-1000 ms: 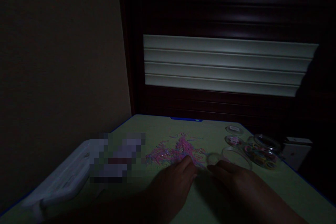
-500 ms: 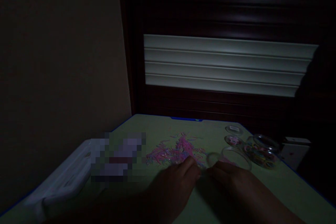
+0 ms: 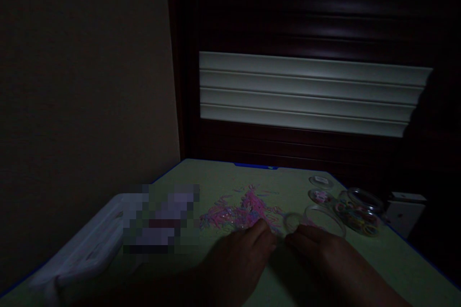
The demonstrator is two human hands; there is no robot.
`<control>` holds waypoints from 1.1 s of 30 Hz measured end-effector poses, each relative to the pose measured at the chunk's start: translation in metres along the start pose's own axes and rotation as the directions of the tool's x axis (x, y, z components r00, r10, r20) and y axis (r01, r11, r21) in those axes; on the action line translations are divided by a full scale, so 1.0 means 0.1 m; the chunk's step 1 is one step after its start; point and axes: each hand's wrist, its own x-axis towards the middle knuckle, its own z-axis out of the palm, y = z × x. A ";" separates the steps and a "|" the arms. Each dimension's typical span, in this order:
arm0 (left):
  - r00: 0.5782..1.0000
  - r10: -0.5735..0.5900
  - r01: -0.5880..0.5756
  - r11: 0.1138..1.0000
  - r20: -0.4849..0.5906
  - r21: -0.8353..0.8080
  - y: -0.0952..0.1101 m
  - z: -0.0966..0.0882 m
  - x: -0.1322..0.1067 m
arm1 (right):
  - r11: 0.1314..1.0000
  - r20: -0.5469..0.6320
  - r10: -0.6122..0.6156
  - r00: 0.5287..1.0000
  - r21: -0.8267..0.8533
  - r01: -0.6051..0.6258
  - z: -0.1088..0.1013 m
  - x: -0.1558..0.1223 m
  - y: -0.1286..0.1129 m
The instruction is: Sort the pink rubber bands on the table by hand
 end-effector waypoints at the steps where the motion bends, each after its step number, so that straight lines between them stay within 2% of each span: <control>1: 1.000 0.001 -0.001 1.000 0.000 0.004 0.00 0.00 0.00 | 1.000 -0.005 -0.005 1.000 -0.009 0.005 0.00 0.00 0.00; 12: 0.999 0.018 -0.018 1.000 0.040 -0.002 0.01 -0.04 0.02 | 0.998 -0.026 0.022 0.999 -0.052 -0.023 -0.13 -0.05 0.00; 14: 0.998 0.016 -0.016 1.000 0.063 0.004 0.02 -0.07 0.03 | 0.995 -0.068 0.021 0.997 -0.100 -0.028 -0.13 -0.06 0.03; 19: 0.993 0.034 -0.035 0.999 0.112 0.001 0.04 -0.16 0.04 | 0.961 -0.287 -0.005 0.958 -0.265 -0.074 -0.18 -0.08 0.11; 21: 0.990 0.063 -0.061 0.998 0.124 -0.014 0.03 -0.17 0.03 | 0.943 -0.322 0.005 0.947 -0.313 -0.112 -0.22 -0.10 0.14; 25: 0.992 0.064 -0.063 0.998 0.104 -0.017 0.00 -0.13 0.01 | 0.897 -0.322 0.081 0.943 -0.389 -0.210 -0.27 -0.12 0.18; 28: 0.992 0.079 -0.078 0.997 0.102 -0.014 -0.03 -0.08 0.00 | 0.864 -0.269 0.179 0.946 -0.418 -0.282 -0.27 -0.13 0.20; 33: 0.994 0.069 -0.067 0.997 0.083 -0.029 -0.05 -0.07 0.01 | 0.828 -0.247 0.312 0.917 -0.403 -0.390 -0.26 -0.15 0.23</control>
